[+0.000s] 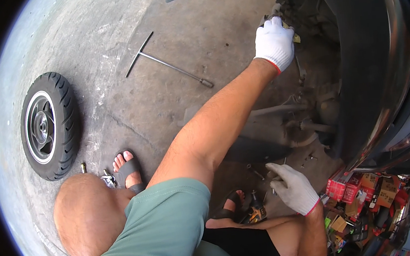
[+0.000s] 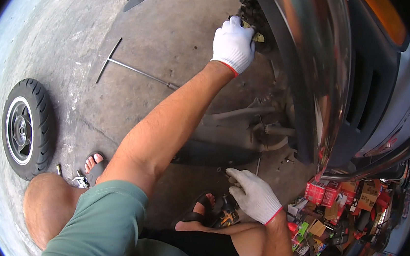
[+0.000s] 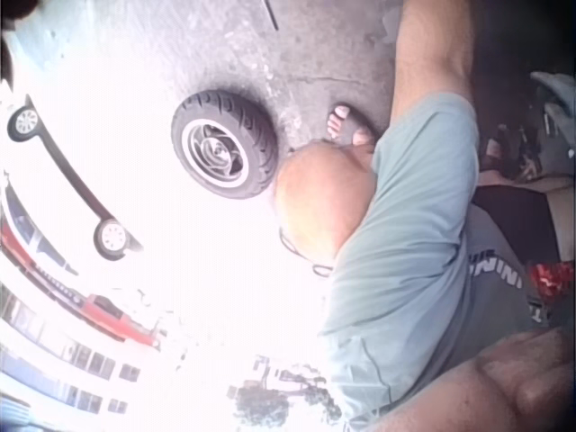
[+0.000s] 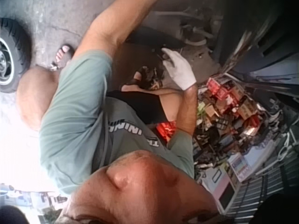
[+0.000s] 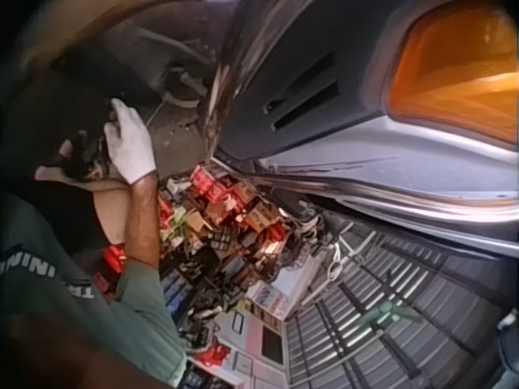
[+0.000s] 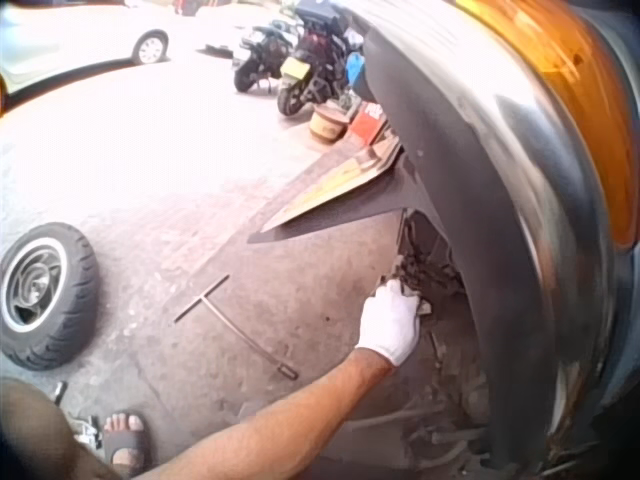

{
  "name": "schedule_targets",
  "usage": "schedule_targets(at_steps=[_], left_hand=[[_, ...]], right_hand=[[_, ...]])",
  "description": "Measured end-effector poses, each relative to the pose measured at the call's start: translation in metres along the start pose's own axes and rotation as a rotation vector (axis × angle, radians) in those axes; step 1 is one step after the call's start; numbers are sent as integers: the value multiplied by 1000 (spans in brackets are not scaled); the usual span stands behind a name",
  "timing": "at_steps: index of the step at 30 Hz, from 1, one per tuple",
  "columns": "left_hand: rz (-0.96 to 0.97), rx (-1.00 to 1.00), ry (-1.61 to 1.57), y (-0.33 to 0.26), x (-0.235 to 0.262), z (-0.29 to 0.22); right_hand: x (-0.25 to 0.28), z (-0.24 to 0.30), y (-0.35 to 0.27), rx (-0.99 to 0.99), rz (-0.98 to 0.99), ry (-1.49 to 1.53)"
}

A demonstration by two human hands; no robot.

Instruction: The person cleans the rear wheel hub of a scooter using a brush and a cloth. They then retrieve a new brake drum from a box and install it onto the hub. Finally, they mount the rear tire onto the scooter's axle.

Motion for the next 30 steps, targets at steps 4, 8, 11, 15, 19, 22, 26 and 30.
schedule_targets(at_steps=[4, 8, 11, 15, 19, 22, 26, 30], left_hand=[[-41, -29, 44, -9, 2, -9], [-2, 18, 20, 2, -3, 3], [-38, 162, -124, 6, -2, 19], [-85, 311, -289, 7, -4, 30], [-21, 305, -283, 12, -10, 24], [-48, 197, -235, 8, -6, 17], [-101, 13, -114, -9, -4, 2], [-30, 86, -35, -11, -26, 20]], right_hand=[[1, -4, -2, -7, -8, -2], [0, -6, -2, 8, -9, 17], [1, -8, -2, -1, -11, 32], [0, -8, 0, -20, 1, 17], [-2, -6, 2, -22, 8, 8], [-3, -5, 3, -9, 14, 4], [-3, -7, 2, -18, 9, 6], [-2, -1, 1, 0, -1, -2]])
Point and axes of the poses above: each hand's wrist, its own y-axis towards the middle knuckle, its own x-axis out of the back of the hand, z = x × y, the point moved 10 cm from there along y, towards the middle knuckle, and after that the axes turned 10 degrees about z, right-handed, at the moved point
